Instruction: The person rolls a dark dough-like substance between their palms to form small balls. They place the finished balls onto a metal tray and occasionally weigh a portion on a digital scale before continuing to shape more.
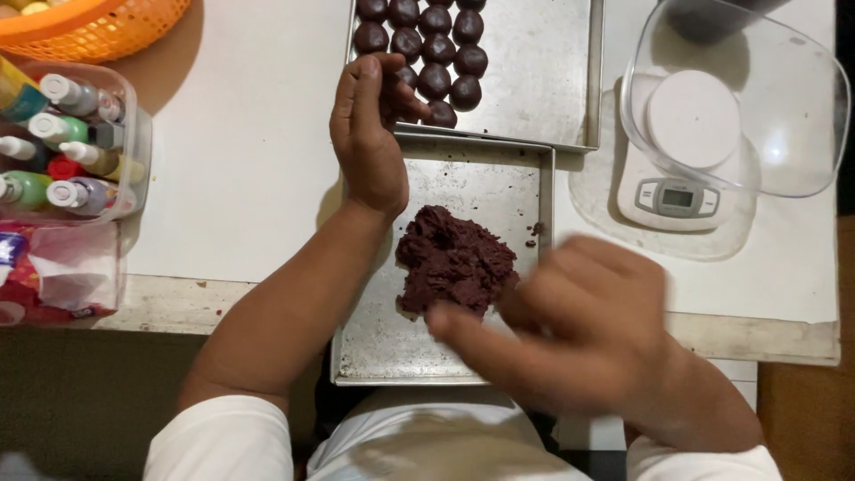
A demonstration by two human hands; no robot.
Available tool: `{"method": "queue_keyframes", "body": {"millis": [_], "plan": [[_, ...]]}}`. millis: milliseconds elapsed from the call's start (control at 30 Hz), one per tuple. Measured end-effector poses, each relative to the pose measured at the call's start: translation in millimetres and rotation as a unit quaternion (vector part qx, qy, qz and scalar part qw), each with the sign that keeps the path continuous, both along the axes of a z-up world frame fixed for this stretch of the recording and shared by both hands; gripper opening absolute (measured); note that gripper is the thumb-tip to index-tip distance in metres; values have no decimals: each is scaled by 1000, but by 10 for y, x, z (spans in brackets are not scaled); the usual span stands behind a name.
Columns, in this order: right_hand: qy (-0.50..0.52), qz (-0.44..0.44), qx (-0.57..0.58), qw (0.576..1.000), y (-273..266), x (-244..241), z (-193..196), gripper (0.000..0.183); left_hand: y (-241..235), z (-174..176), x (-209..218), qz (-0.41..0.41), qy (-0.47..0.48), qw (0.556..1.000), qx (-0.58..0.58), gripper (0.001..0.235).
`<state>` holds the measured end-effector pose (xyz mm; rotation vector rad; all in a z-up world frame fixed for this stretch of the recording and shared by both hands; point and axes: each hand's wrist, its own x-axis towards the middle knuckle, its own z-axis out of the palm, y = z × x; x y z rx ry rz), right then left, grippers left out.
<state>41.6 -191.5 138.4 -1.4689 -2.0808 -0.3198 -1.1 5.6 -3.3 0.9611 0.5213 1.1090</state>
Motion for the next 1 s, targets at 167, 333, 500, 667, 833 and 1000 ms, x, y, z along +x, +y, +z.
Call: {"method": "queue_keyframes", "body": {"millis": [167,333,500,667,833,1000], "plan": [[120,-74,-273,951,559,327,-901,31,18,26,7,24,-1,1000,3,32],[157,-76,-374,911,569,545,-1154,48,69,3,22,51,-11,997,-59,33],[106,-27,-415,903,553,580,-1162,56,46,20,25,36,-12,999,-34,30],[98,-79,-428,895,525,604,-1105,56,35,28,19,33,-9,999,-27,30],[131,-91,-398,904,341,811,-936,50,32,21,13,26,-10,999,-34,29],[192,-266,-221,919,-87,1423,-671,45,35,-10,16,19,-12,1000,-14,28]]}}
